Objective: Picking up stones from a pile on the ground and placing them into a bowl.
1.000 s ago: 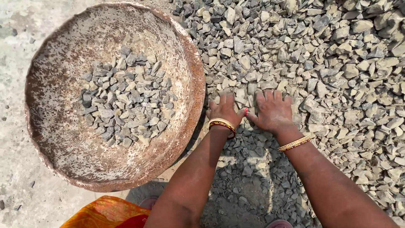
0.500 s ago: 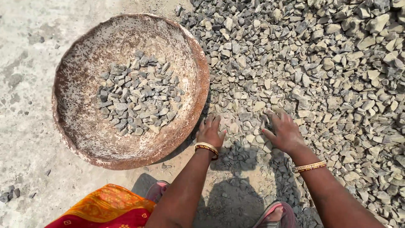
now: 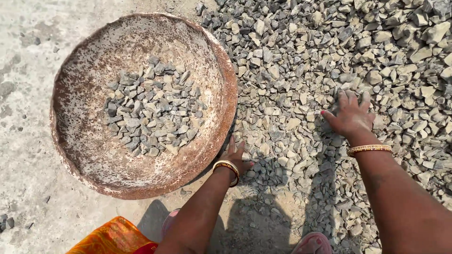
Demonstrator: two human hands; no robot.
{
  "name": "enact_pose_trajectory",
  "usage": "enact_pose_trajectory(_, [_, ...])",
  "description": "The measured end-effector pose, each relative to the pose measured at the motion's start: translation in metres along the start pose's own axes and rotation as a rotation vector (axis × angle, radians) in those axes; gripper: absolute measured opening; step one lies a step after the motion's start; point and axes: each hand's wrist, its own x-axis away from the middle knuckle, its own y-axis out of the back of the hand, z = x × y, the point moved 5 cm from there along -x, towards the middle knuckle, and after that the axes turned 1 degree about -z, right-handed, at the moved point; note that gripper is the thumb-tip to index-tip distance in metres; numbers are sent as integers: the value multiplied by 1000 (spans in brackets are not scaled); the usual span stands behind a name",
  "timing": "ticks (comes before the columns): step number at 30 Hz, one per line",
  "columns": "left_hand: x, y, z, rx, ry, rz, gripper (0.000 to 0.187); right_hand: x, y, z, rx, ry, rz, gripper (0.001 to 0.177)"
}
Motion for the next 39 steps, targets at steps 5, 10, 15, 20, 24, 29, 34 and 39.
enact_pose_trajectory(5, [-5,-4,2,-11,-13,-12,104,56,-64,22,79,16,37,83])
enact_pose_trajectory(10, [-5,-6,2,-69,-3,-7,102,109,-93,34,-82,8,102,57])
enact_pose_trajectory(15, [44,0,-12,17,100,-69,78,115,-99,12,-547,47,287,51])
enact_pose_trajectory(20, [-3,-44,2,82,-70,-329,77,124,-123,-30,-1191,-281,133,38])
enact_pose_trajectory(24, [50,-23,-10,248,-23,-411,58,164,-171,-29,-1397,-424,120,25])
enact_pose_trajectory(29, [33,-36,25,374,-3,-464,50,190,-259,-39,-1072,-295,132,25])
enact_pose_trajectory(34, [32,-47,46,406,19,-441,45,198,-241,-28,-781,-186,42,39])
enact_pose_trajectory(39, [68,-24,21,425,61,-389,45,195,-182,33,-551,153,-172,52])
